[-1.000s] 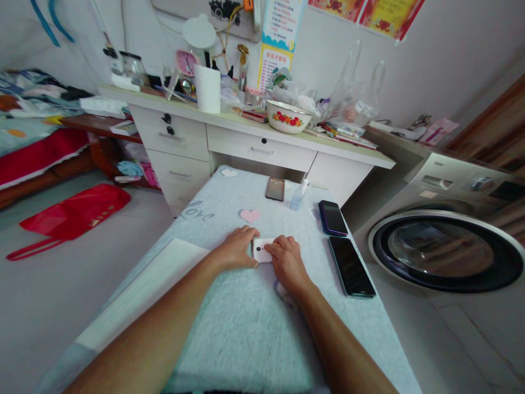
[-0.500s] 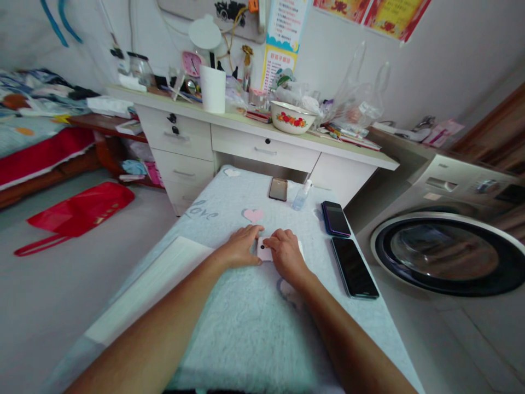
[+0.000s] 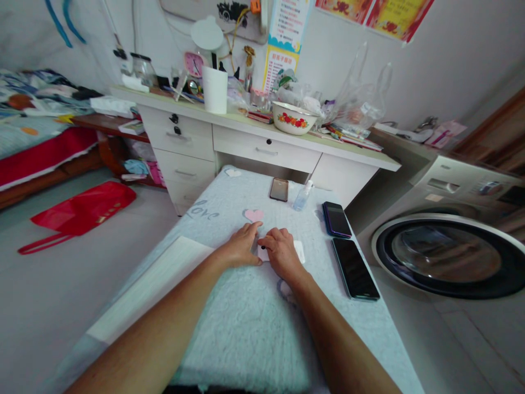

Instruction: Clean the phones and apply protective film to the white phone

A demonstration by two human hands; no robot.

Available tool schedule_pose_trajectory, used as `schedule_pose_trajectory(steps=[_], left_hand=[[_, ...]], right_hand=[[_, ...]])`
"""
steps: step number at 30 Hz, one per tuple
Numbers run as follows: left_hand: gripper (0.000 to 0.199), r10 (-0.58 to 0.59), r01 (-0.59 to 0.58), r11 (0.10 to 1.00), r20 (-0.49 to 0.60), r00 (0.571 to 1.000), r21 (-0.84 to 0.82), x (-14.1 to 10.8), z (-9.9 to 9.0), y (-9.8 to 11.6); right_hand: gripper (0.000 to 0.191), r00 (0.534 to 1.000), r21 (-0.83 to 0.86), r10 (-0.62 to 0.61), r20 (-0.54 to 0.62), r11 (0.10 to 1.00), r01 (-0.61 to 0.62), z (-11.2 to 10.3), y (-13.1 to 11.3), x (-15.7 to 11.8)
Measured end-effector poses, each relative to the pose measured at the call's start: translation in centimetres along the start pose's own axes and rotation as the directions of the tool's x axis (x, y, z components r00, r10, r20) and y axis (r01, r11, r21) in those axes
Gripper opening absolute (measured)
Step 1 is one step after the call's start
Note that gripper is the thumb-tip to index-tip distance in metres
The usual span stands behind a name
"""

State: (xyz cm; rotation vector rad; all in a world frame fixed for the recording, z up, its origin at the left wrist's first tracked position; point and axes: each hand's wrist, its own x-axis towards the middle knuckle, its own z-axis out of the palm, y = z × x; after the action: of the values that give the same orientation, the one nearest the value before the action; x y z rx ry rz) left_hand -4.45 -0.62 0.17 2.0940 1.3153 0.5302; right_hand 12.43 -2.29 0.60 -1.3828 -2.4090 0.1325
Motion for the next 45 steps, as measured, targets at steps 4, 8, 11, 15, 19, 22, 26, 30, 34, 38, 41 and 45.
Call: schedule_pose_trajectory(steps=[4, 8, 11, 15, 19, 22, 26, 30, 34, 38, 41, 45], left_hand=[[0.099, 0.008, -0.008, 1.000, -0.014, 1.000, -0.009, 0.11, 0.21, -0.32], [0.098, 0.015, -0.015, 1.000, -0.027, 1.000, -0.015, 0.15, 0.33, -0.52], [0.098, 0.015, -0.016, 1.000, -0.037, 0.999, -0.014, 0.14, 0.34, -0.47], [0.099, 0.003, -0.003, 1.000, -0.032, 0.999, -0.027, 0.08, 0.31, -0.34], [0.101, 0.005, -0.006, 1.000, -0.031, 1.000, -0.024, 0.00, 0.24, -0.25], [0.101, -0.005, 0.005, 1.000, -0.025, 1.000, -0.014, -0.01, 0.22, -0.22], [0.100, 0.006, -0.006, 1.000, -0.038, 0.999, -0.013, 0.03, 0.28, -0.30], [0.100, 0.015, -0.015, 1.000, -0.033, 0.999, 0.001, 0.11, 0.38, -0.53], [0.102, 0.015, -0.015, 1.000, -0.039, 0.999, 0.000, 0.16, 0.47, -0.67], [0.101, 0.008, -0.008, 1.000, -0.038, 0.999, -0.009, 0.12, 0.39, -0.47], [0.099, 0.000, -0.001, 1.000, -0.026, 1.000, -0.015, 0.07, 0.30, -0.27], [0.098, 0.003, -0.004, 1.000, -0.021, 1.000, -0.029, 0.09, 0.38, -0.37]], right_hand=[[0.020, 0.997, 0.000, -0.068, 0.032, 0.998, 0.068, -0.27, -0.36, -0.33], [0.017, 0.998, -0.060, -0.056, 0.027, 0.997, 0.057, -0.25, -0.41, -0.22], [0.020, 1.000, -0.091, -0.013, -0.009, 0.996, 0.012, 0.07, -0.08, 0.00], [0.023, 1.000, -0.066, -0.012, -0.012, 0.998, 0.011, 0.32, 0.30, 0.04], [0.023, 0.999, -0.021, -0.050, 0.003, 0.999, 0.050, 0.04, 0.20, -0.22], [0.022, 0.998, -0.014, -0.069, 0.013, 0.998, 0.069, -0.17, 0.01, -0.31], [0.023, 0.999, -0.062, -0.032, -0.002, 0.998, 0.031, -0.12, -0.03, -0.12], [0.024, 1.000, -0.079, -0.003, 0.009, 0.997, 0.004, -0.05, 0.01, 0.15], [0.023, 0.999, -0.034, -0.017, 0.028, 0.999, 0.018, -0.18, -0.16, 0.11], [0.020, 0.997, 0.022, -0.050, 0.055, 0.999, 0.049, -0.20, -0.29, -0.25], [0.021, 0.998, 0.021, -0.046, 0.034, 0.999, 0.045, -0.10, -0.17, -0.42], [0.025, 1.000, -0.043, 0.014, -0.004, 0.999, -0.014, 0.09, 0.14, -0.30]])
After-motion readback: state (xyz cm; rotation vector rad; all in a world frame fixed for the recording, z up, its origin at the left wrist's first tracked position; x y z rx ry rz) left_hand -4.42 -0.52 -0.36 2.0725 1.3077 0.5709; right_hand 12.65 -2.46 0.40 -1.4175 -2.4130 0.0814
